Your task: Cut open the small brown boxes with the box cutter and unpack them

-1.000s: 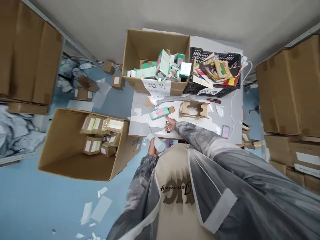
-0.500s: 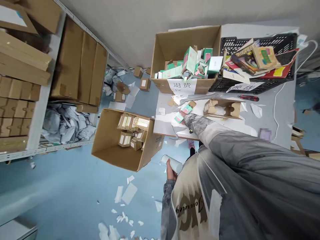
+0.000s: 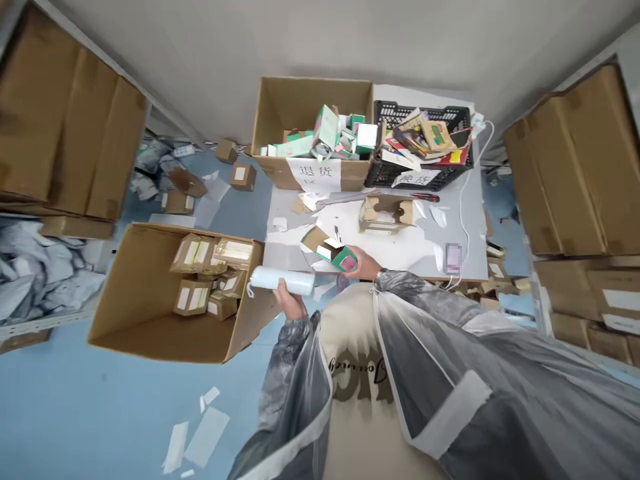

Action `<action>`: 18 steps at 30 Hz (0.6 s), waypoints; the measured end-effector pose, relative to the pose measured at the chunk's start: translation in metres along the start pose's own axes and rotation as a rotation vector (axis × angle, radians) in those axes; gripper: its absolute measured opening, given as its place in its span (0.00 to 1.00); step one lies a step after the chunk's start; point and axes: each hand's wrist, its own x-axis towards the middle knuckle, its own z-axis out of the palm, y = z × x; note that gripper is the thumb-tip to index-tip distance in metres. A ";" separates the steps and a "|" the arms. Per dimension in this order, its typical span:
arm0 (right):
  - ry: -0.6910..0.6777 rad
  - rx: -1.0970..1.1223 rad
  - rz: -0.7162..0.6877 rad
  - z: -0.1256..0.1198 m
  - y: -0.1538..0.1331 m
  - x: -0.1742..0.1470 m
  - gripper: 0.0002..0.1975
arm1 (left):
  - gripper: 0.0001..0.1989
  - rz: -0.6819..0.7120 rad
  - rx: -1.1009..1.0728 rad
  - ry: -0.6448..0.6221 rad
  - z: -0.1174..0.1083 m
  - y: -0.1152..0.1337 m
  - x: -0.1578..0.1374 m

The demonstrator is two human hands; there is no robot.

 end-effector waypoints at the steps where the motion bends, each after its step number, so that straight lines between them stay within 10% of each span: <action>1: 0.034 -0.044 -0.042 -0.012 0.001 -0.010 0.46 | 0.35 0.102 0.007 -0.065 0.013 0.006 -0.003; 8: 0.329 -0.206 -0.033 -0.069 -0.011 -0.066 0.51 | 0.58 0.563 0.173 -0.692 0.112 0.041 -0.034; 18: 0.674 -0.289 0.198 -0.103 -0.016 -0.161 0.50 | 0.52 0.533 0.459 -1.246 0.185 -0.008 -0.084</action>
